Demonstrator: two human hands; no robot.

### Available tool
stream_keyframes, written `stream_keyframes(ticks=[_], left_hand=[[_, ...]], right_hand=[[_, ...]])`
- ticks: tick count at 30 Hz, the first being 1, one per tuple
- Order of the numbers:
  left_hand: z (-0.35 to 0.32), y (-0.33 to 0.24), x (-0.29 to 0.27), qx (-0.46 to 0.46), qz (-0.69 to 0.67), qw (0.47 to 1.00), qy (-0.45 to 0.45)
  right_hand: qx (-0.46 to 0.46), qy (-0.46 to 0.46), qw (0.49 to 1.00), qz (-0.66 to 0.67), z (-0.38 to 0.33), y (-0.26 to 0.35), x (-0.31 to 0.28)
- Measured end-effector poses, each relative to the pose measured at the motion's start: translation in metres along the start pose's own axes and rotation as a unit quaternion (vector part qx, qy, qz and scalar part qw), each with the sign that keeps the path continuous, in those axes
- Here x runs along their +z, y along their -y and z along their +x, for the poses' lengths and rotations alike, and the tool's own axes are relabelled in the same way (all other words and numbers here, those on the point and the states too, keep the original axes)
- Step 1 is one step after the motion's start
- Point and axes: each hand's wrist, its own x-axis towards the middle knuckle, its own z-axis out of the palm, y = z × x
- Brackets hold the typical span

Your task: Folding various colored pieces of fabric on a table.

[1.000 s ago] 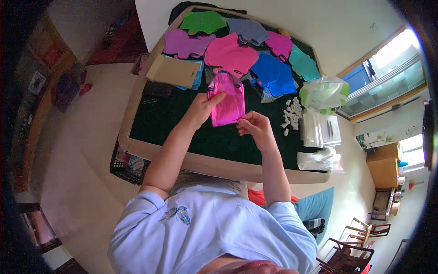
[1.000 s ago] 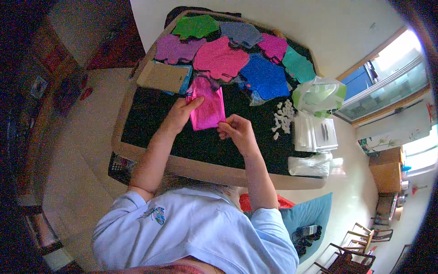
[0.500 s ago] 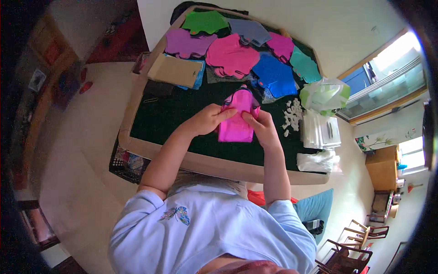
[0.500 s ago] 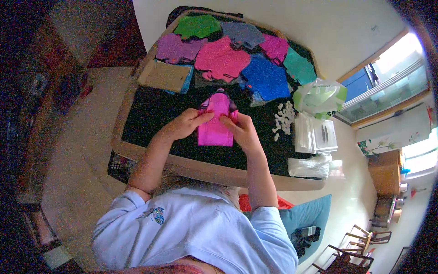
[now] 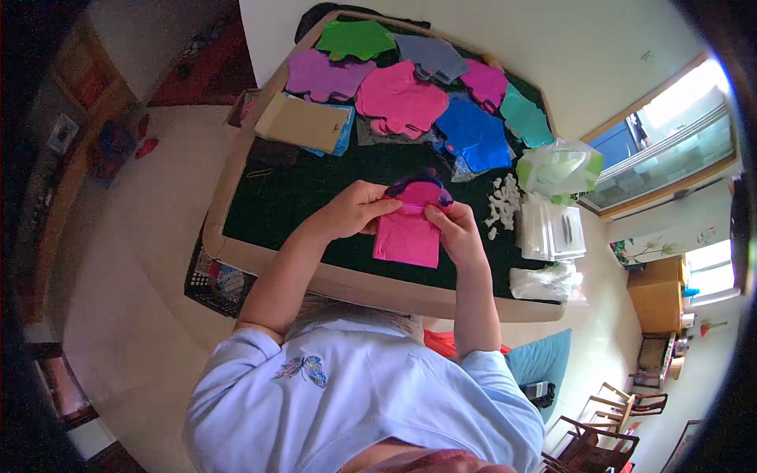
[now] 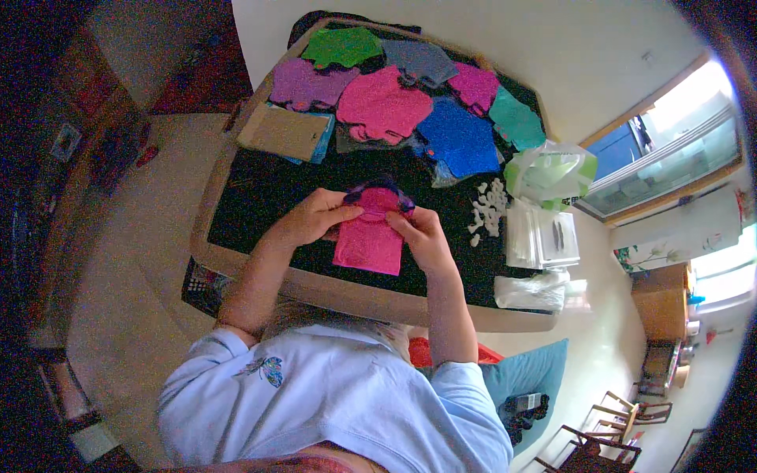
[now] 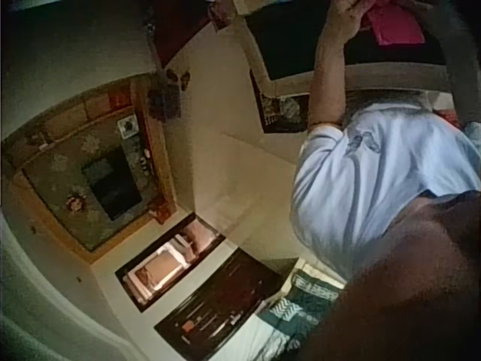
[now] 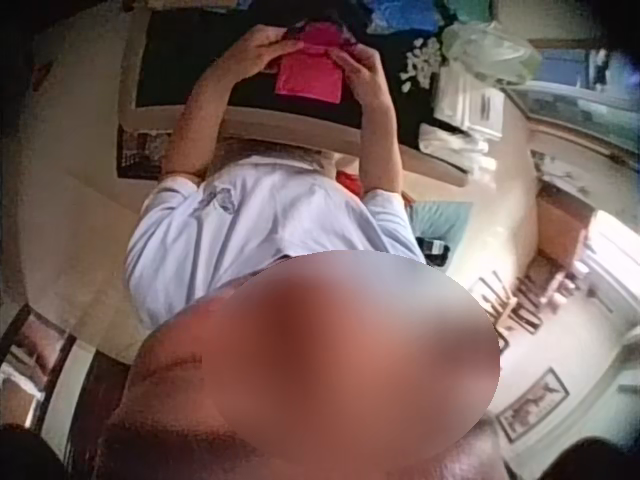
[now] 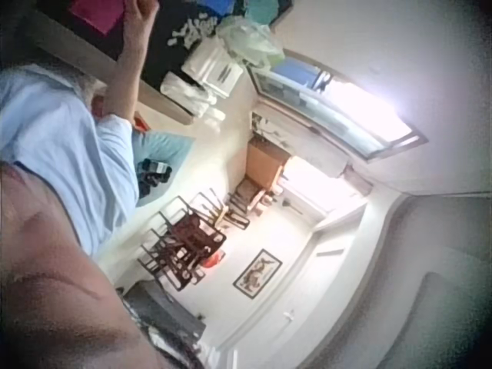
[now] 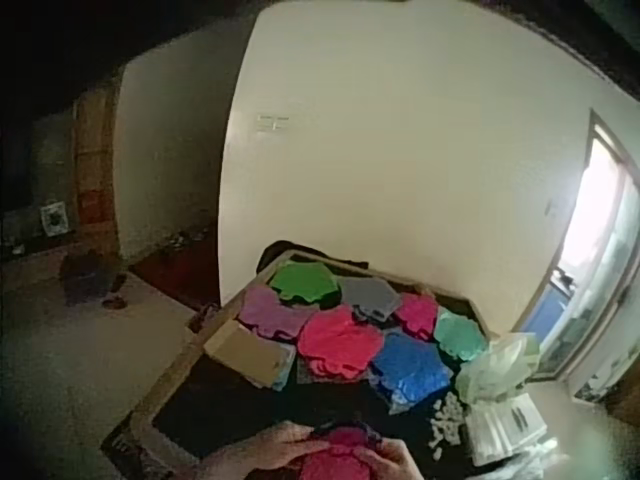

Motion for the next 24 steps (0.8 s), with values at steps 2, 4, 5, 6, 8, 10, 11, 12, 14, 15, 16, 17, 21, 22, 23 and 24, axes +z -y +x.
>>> stream_keyframes(ticks=[2, 4, 5, 6, 8, 10, 11, 12, 14, 15, 16, 17, 21, 22, 23, 24], left_hand=[[0.001, 0.004, 0.001, -0.003, -0.044, 0.999, -0.013], [-0.001, 0.006, 0.000, 0.057, -0.082, 0.995, 0.019], [-0.002, 0.007, 0.002, 0.057, -0.082, 0.995, 0.019], [-0.003, 0.008, 0.005, 0.059, -0.139, 0.988, 0.012], [-0.003, 0.007, 0.009, 0.062, -0.195, 0.979, 0.008], [-0.007, 0.002, 0.011, 0.073, -0.184, 0.980, 0.015], [-0.007, 0.004, 0.011, 0.073, -0.183, 0.980, 0.015], [-0.006, 0.008, 0.011, 0.085, -0.211, 0.974, 0.002], [-0.005, 0.013, 0.010, 0.096, -0.237, 0.967, -0.007], [-0.006, 0.015, 0.009, 0.095, -0.232, 0.968, -0.004], [-0.007, 0.015, 0.008, 0.093, -0.227, 0.969, 0.001], [-0.009, 0.014, 0.007, 0.093, -0.226, 0.970, 0.002], [-0.015, 0.009, 0.001, 0.137, -0.061, 0.989, -0.008], [-0.015, 0.009, 0.000, 0.165, -0.009, 0.986, -0.002], [-0.016, 0.007, -0.001, 0.166, -0.008, 0.986, -0.002], [-0.016, 0.005, -0.001, 0.144, -0.039, 0.989, -0.005]], right_hand=[[0.001, 0.003, 1.000, 0.028, -0.002, 0.001, 0.003], [0.002, 0.005, 0.998, 0.056, -0.003, 0.005, 0.006], [0.013, 0.015, 0.994, 0.111, -0.003, 0.007, 0.007], [0.025, 0.024, 0.985, 0.167, -0.004, 0.008, 0.008], [0.019, 0.048, 0.978, 0.202, -0.005, 0.004, 0.002], [0.014, 0.074, 0.968, 0.238, -0.006, 0.007, 0.003], [0.005, 0.066, 0.973, 0.220, -0.007, 0.014, 0.009], [-0.004, 0.058, 0.978, 0.201, -0.008, 0.019, 0.014], [-0.024, 0.063, 0.980, 0.187, -0.010, 0.025, 0.018], [-0.043, 0.069, 0.982, 0.172, -0.010, 0.026, 0.019], [-0.045, 0.068, 0.982, 0.172, -0.010, 0.025, 0.016], [-0.065, 0.080, 0.987, 0.124, -0.010, 0.023, 0.011], [-0.180, 0.083, 0.970, -0.142, -0.013, 0.036, 0.015], [-0.181, 0.083, 0.970, -0.142, -0.013, 0.039, 0.016], [-0.211, 0.089, 0.953, -0.200, -0.013, 0.041, 0.016], [-0.240, 0.095, 0.931, -0.258, -0.013, 0.043, 0.017]])
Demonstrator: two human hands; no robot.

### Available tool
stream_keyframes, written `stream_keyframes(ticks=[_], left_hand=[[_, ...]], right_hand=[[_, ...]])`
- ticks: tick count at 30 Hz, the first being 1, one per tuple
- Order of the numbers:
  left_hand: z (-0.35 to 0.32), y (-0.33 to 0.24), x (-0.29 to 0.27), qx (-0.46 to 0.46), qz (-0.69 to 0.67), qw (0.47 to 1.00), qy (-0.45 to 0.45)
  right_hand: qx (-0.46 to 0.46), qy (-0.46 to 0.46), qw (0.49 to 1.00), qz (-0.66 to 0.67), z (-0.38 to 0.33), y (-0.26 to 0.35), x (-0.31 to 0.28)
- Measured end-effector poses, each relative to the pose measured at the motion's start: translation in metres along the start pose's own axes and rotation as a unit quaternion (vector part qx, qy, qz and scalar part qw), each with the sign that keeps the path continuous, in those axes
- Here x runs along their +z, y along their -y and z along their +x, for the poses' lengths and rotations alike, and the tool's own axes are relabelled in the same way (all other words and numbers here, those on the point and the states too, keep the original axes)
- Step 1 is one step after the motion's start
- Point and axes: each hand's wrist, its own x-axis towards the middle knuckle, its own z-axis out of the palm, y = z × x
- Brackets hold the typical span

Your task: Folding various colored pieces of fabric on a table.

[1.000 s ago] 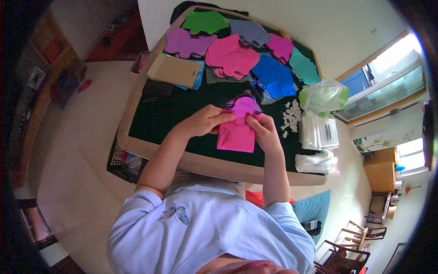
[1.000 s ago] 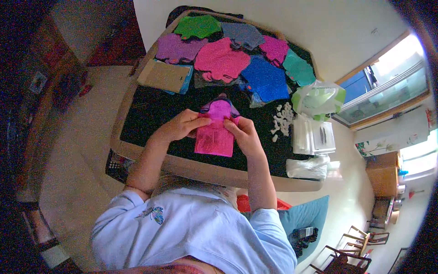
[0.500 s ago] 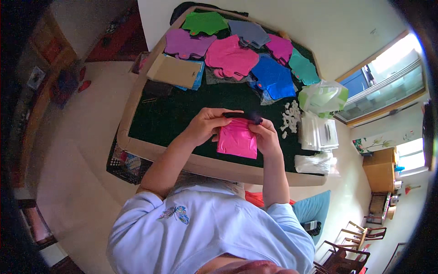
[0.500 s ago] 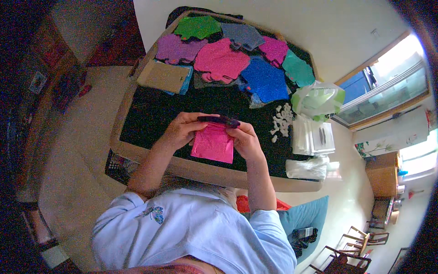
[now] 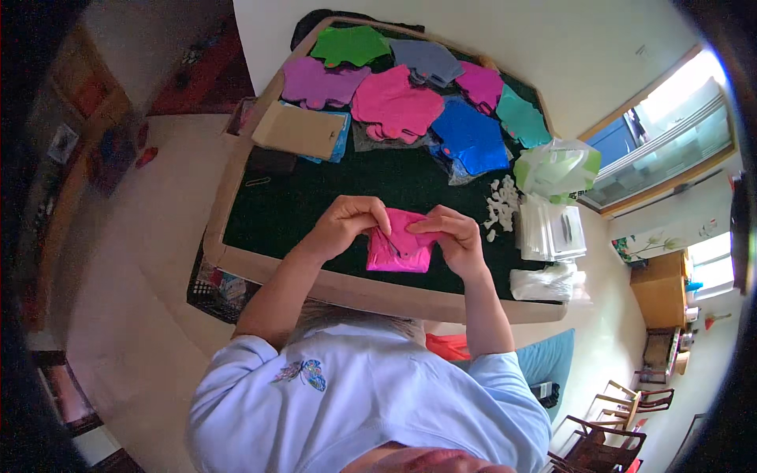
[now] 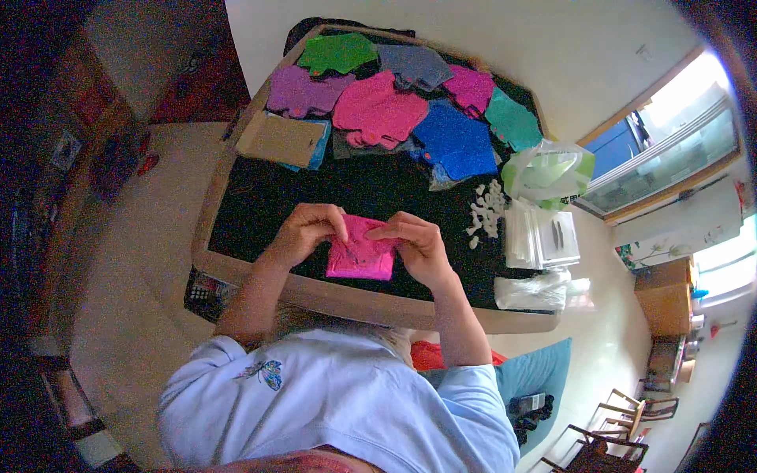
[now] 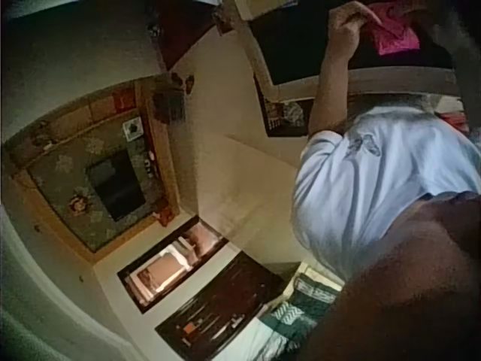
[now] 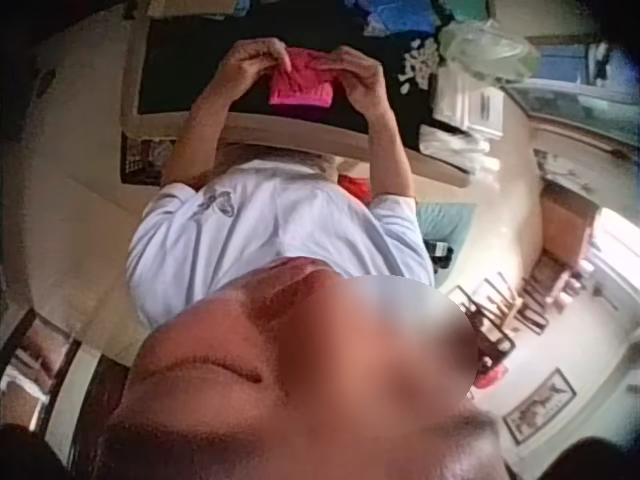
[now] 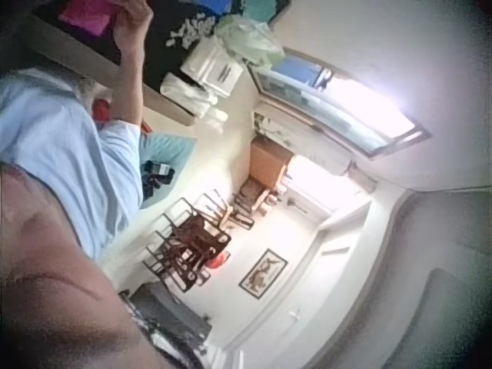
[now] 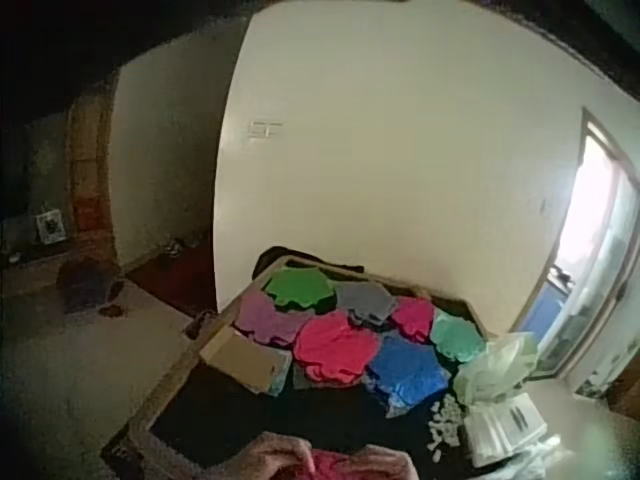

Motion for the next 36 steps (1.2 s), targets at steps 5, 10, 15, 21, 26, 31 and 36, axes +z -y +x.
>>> stream_keyframes(ticks=[5, 10, 15, 21, 26, 31, 36], left_hand=[[0.005, -0.014, 0.011, -0.098, -0.175, 0.973, -0.111], [0.011, -0.004, 0.015, -0.075, 0.054, 0.992, -0.082], [0.008, -0.004, 0.021, -0.001, 0.189, 0.970, -0.152], [0.003, -0.016, 0.034, 0.104, 0.296, 0.938, -0.148], [0.003, -0.017, 0.031, 0.091, 0.288, 0.941, -0.150], [0.000, -0.015, 0.027, 0.064, 0.240, 0.948, -0.201], [0.000, -0.013, 0.033, 0.108, 0.224, 0.945, -0.213]], right_hand=[[-0.034, -0.022, 0.997, -0.069, 0.009, 0.004, 0.000], [-0.040, -0.014, 0.994, -0.100, 0.012, 0.004, -0.004], [0.083, -0.065, 0.977, 0.185, 0.007, 0.006, -0.004], [0.159, -0.083, 0.975, 0.128, 0.002, -0.005, -0.007], [0.138, -0.120, 0.974, 0.137, 0.007, -0.005, -0.003], [0.162, -0.160, 0.930, 0.290, 0.015, 0.013, 0.014], [0.206, -0.107, 0.946, 0.228, 0.011, 0.003, 0.022]])
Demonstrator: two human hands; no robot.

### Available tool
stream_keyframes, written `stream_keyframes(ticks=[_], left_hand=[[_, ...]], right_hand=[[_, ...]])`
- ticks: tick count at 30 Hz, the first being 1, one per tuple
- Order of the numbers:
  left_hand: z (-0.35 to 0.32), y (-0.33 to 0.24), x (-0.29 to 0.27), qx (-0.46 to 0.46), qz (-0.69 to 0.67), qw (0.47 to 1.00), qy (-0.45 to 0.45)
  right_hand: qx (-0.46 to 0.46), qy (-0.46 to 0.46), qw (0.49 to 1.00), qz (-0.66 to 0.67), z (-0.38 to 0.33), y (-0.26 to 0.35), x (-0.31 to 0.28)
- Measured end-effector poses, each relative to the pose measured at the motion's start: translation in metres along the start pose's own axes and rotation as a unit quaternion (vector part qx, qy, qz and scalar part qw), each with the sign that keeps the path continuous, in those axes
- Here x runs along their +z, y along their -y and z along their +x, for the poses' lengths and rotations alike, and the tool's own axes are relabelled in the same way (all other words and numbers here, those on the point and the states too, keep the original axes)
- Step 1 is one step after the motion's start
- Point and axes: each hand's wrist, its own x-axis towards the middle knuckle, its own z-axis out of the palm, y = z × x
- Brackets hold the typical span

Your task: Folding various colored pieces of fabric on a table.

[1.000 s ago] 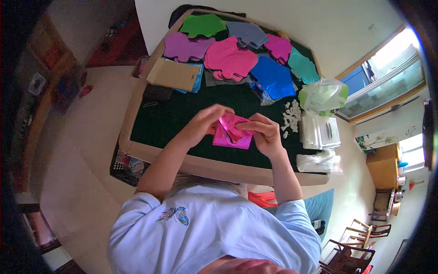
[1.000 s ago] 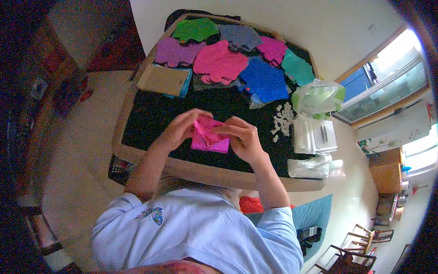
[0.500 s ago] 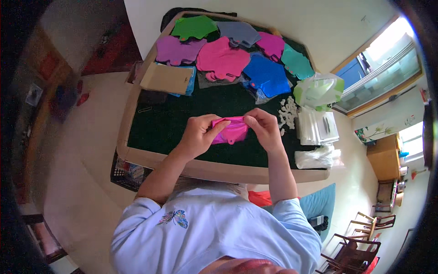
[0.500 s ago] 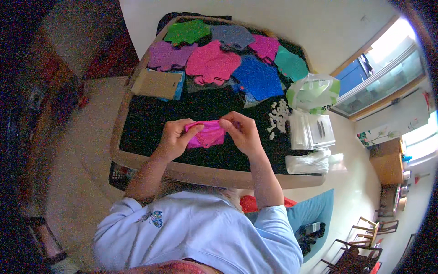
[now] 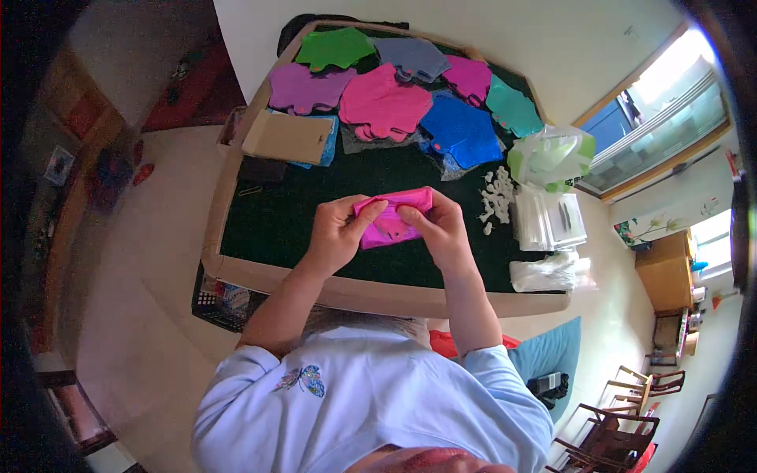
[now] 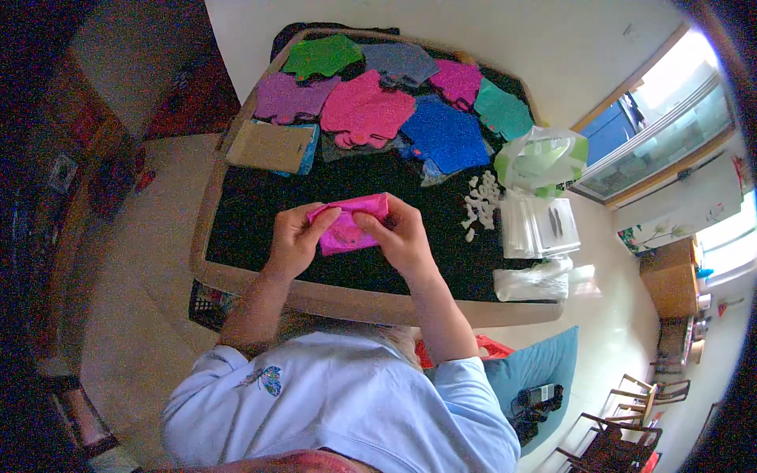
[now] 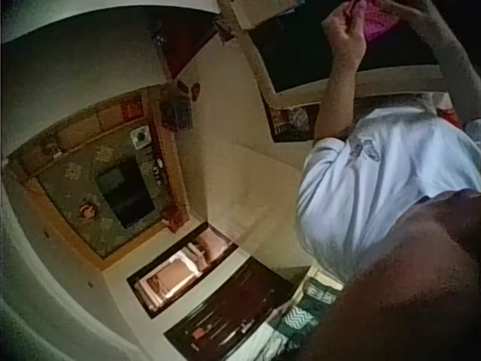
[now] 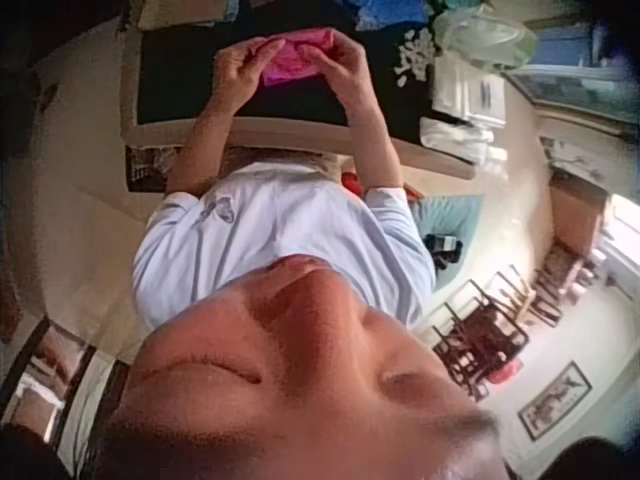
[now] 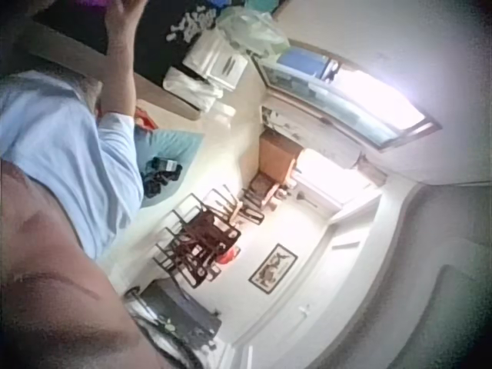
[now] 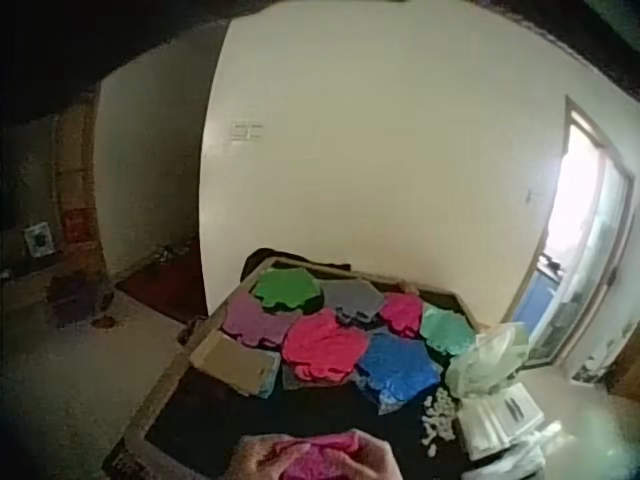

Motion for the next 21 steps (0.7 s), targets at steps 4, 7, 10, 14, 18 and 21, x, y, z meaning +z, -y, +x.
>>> stream_keyframes(ticks=[4, 7, 10, 14, 18, 21], left_hand=[[0.004, -0.002, -0.003, -0.024, 0.007, 1.000, -0.005], [0.007, 0.009, -0.009, -0.055, -0.053, 0.997, 0.001], [0.008, 0.016, -0.012, -0.153, -0.280, 0.947, -0.018], [0.006, 0.021, -0.011, -0.139, -0.329, 0.933, -0.036], [0.004, 0.016, -0.012, -0.081, -0.153, 0.984, -0.040], [0.002, -0.003, -0.011, -0.024, 0.011, 0.999, -0.037]], right_hand=[[-0.053, -0.038, 0.996, 0.059, 0.002, 0.007, 0.007], [-0.026, -0.034, 0.990, 0.138, 0.004, 0.006, -0.010], [-0.042, -0.021, 0.995, 0.093, -0.002, 0.021, -0.005], [-0.027, -0.012, 0.998, -0.047, -0.010, 0.016, 0.002], [-0.038, -0.017, 0.998, -0.043, -0.011, 0.011, -0.004], [-0.059, -0.057, 0.988, 0.128, -0.007, 0.024, 0.019]])
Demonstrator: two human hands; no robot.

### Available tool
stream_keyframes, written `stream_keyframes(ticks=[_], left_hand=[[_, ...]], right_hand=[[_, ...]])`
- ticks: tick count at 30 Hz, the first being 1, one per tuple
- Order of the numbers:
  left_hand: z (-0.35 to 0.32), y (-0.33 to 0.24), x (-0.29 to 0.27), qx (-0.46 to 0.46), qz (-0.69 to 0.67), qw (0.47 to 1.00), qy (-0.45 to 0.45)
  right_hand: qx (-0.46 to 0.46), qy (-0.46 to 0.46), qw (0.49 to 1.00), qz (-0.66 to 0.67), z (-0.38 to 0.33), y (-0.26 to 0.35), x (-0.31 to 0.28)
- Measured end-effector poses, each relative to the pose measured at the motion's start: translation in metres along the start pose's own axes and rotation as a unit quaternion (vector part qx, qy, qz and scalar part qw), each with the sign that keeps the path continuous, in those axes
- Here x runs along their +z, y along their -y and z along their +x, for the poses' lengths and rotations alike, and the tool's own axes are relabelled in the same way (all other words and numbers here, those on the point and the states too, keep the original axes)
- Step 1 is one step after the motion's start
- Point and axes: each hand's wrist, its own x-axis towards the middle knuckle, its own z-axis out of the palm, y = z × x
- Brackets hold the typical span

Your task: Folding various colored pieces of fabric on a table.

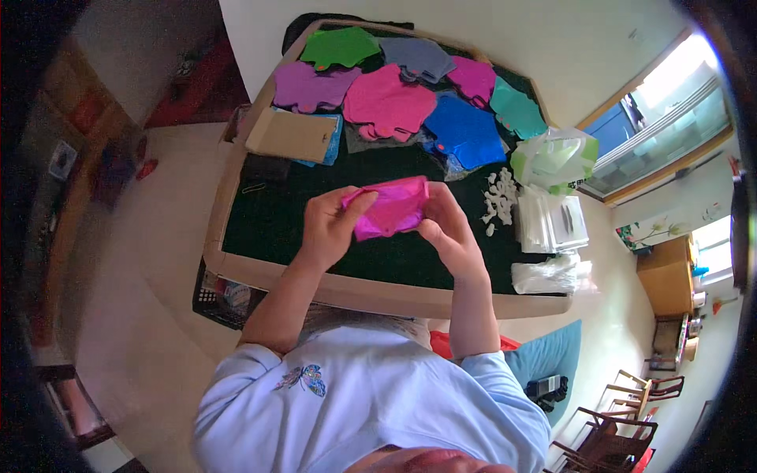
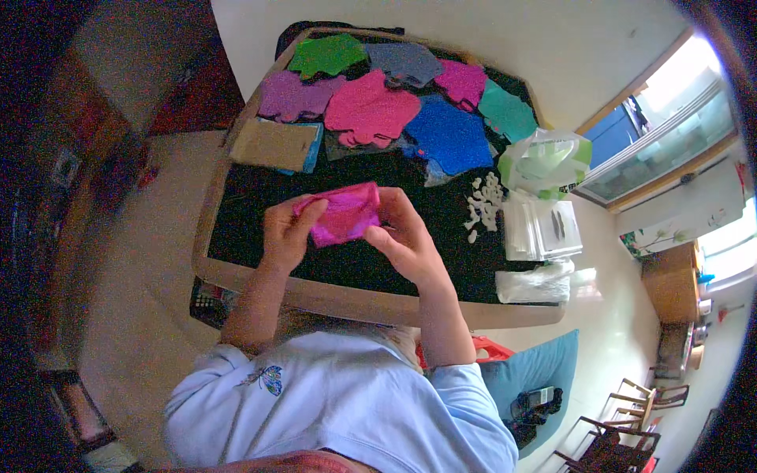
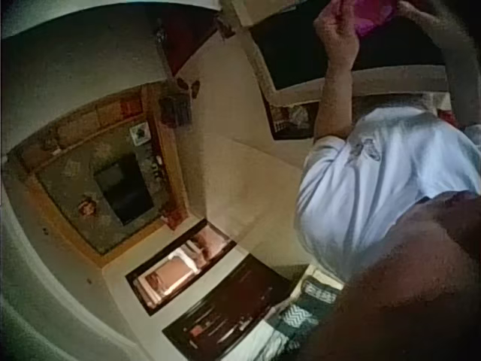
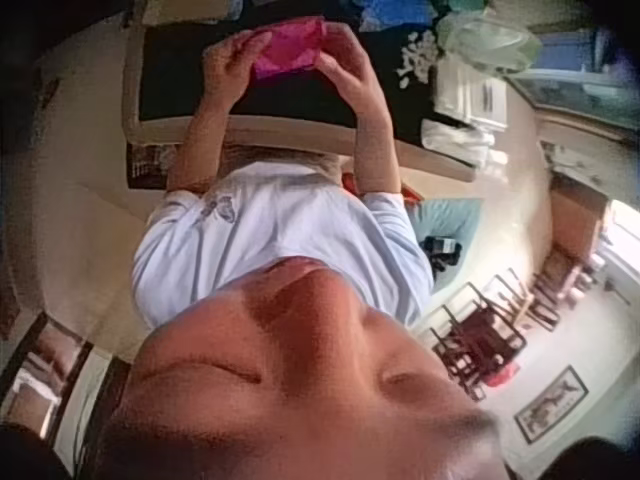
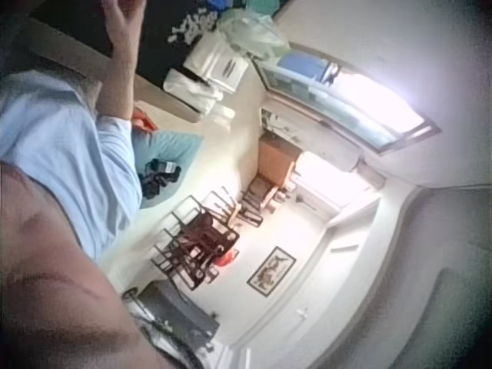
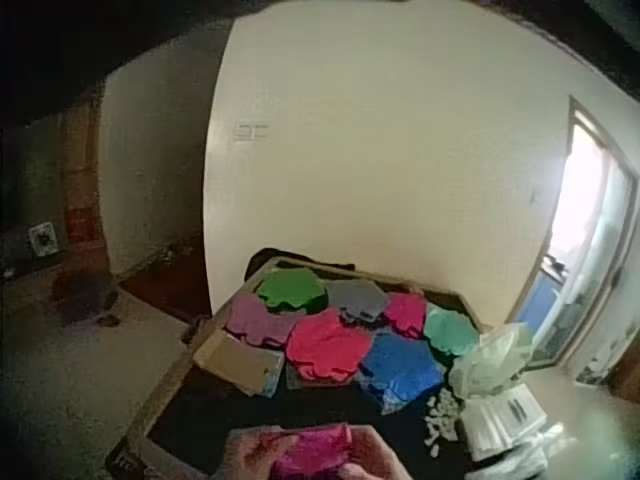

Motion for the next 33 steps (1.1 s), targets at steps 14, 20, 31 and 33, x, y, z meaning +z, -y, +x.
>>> stream_keyframes(ticks=[14, 20, 31, 33], left_hand=[[0.005, -0.003, -0.007, -0.072, -0.191, 0.963, 0.175], [0.007, 0.005, -0.007, -0.054, -0.203, 0.964, 0.166], [0.013, -0.011, -0.004, -0.061, -0.114, 0.990, 0.050], [0.020, -0.004, -0.008, -0.085, -0.185, 0.978, 0.038]], right_hand=[[0.018, -0.039, 0.999, -0.006, 0.003, -0.027, -0.027], [0.019, -0.031, 0.999, -0.028, 0.000, -0.027, -0.026], [-0.006, -0.028, 0.997, -0.067, 0.002, -0.028, -0.028], [-0.003, -0.065, 0.997, -0.029, 0.006, -0.027, -0.031]])
